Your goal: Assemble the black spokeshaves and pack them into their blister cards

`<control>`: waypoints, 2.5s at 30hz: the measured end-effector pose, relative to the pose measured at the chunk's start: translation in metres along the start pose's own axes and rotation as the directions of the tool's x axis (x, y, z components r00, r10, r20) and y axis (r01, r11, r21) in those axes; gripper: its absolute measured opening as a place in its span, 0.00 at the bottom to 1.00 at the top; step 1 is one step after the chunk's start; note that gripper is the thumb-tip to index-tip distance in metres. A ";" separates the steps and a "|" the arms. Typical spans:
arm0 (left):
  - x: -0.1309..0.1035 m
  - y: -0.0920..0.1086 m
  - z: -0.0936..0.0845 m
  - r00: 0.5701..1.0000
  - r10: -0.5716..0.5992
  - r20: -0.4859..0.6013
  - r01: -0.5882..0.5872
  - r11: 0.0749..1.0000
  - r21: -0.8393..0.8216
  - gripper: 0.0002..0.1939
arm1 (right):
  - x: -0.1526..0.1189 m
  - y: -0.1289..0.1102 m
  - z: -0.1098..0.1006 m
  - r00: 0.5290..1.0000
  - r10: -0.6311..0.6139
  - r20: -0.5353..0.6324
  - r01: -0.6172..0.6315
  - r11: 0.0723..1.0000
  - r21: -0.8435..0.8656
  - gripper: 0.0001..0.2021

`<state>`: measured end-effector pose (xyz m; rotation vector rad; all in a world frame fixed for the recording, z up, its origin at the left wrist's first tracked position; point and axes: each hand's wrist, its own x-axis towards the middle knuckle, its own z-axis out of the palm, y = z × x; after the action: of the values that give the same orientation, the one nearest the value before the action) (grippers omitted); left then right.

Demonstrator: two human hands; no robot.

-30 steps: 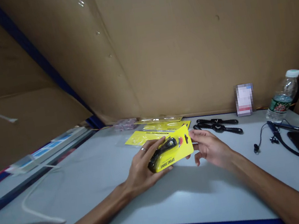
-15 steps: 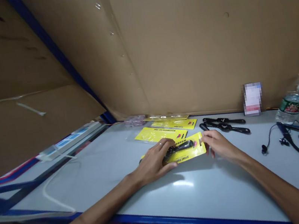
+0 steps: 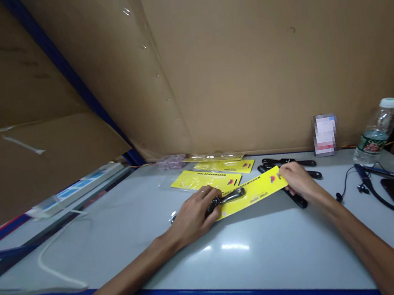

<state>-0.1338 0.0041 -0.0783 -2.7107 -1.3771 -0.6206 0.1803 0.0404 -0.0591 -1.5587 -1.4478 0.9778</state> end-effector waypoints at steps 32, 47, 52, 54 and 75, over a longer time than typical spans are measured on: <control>0.026 -0.071 -0.036 0.964 0.251 -0.091 -0.225 0.947 0.228 0.31 | 0.014 -0.003 -0.080 0.916 -0.038 -0.399 0.170 0.938 0.302 0.05; 0.074 -0.009 -0.008 0.929 0.367 0.048 -0.363 0.875 0.320 0.43 | -0.024 -0.011 0.042 0.978 -0.203 0.051 0.166 0.901 0.400 0.19; 0.068 -0.043 -0.034 0.978 0.195 0.077 -0.210 0.914 0.346 0.44 | -0.024 -0.016 0.022 0.943 -0.325 -0.076 0.333 0.933 0.139 0.20; 0.060 -0.075 -0.050 0.994 0.102 0.041 -0.110 0.929 0.353 0.38 | -0.025 -0.020 0.010 0.872 -0.450 -0.192 0.435 0.893 -0.116 0.15; 0.036 -0.037 -0.022 0.915 0.402 0.016 -0.393 0.885 0.248 0.26 | -0.066 -0.036 0.026 0.824 -0.216 0.524 0.567 0.322 -0.758 0.08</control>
<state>-0.1511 0.0496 -0.0504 -2.6415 -0.7821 -0.4265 0.1382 -0.0230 -0.0346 -1.5511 -2.7626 0.0376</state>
